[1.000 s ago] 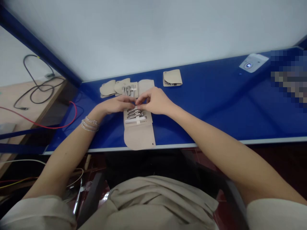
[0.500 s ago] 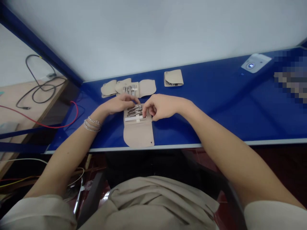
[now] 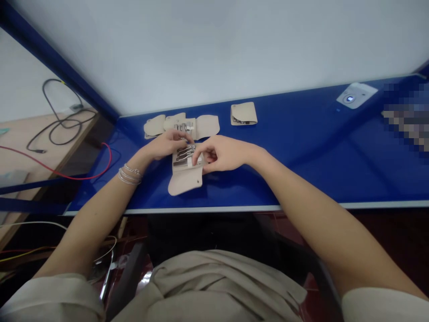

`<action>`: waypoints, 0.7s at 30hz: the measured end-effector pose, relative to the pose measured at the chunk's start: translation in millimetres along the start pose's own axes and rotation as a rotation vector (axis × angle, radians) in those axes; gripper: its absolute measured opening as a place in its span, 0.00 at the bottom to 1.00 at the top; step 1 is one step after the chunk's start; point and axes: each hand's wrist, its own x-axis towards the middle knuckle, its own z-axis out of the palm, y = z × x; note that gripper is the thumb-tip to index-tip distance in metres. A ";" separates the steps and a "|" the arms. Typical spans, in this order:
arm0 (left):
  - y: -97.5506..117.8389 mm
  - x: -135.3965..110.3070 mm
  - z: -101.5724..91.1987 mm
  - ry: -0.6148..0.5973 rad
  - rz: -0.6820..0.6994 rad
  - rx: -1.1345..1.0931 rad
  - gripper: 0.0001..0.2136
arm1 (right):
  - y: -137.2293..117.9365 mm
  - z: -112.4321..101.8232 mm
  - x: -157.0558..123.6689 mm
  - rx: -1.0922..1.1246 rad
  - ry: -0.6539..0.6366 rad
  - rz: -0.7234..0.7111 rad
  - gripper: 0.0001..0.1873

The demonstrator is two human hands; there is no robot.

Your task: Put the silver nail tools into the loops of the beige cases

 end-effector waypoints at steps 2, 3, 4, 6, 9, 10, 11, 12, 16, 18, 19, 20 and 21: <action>1.5 -0.4 0.4 0.012 -0.003 -0.026 0.10 | -2.4 0.9 -0.6 0.029 0.062 -0.038 0.17; 1.5 -0.2 0.6 0.014 -0.003 -0.037 0.10 | -3.4 1.5 -0.7 0.031 0.106 -0.050 0.17; 1.0 0.1 0.8 0.011 0.000 -0.043 0.10 | -4.3 2.1 -0.6 0.028 0.154 -0.055 0.17; -1.4 1.2 0.6 0.001 0.006 -0.047 0.10 | -4.9 3.0 0.1 0.013 0.249 -0.039 0.18; -6.6 3.6 0.1 -0.023 0.035 -0.096 0.09 | -1.9 3.2 2.3 -0.030 0.356 0.025 0.18; -8.4 4.5 0.1 -0.025 0.048 -0.129 0.09 | 0.1 3.1 3.3 -0.053 0.388 0.047 0.18; -9.9 5.3 0.3 -0.023 0.059 -0.171 0.09 | 2.5 3.2 4.4 -0.079 0.416 0.066 0.17; -11.2 5.8 0.6 -0.012 0.066 -0.213 0.10 | 5.0 3.4 5.7 -0.103 0.442 0.082 0.17; -11.4 4.6 1.7 -0.021 0.044 -0.282 0.20 | 12.8 7.0 11.3 -0.140 0.504 0.145 0.12; -9.2 2.3 1.2 -0.043 0.059 -0.233 0.22 | 14.0 9.4 13.7 -0.141 0.517 0.184 0.10; -8.0 1.3 0.8 -0.053 0.070 -0.197 0.21 | 14.1 10.4 14.6 -0.142 0.522 0.205 0.10; -7.0 0.4 0.4 -0.068 0.079 -0.161 0.21 | 14.1 11.1 15.3 -0.143 0.523 0.223 0.09; -6.0 -0.2 0.0 -0.086 0.084 -0.132 0.20 | 14.0 11.5 15.8 -0.144 0.522 0.238 0.09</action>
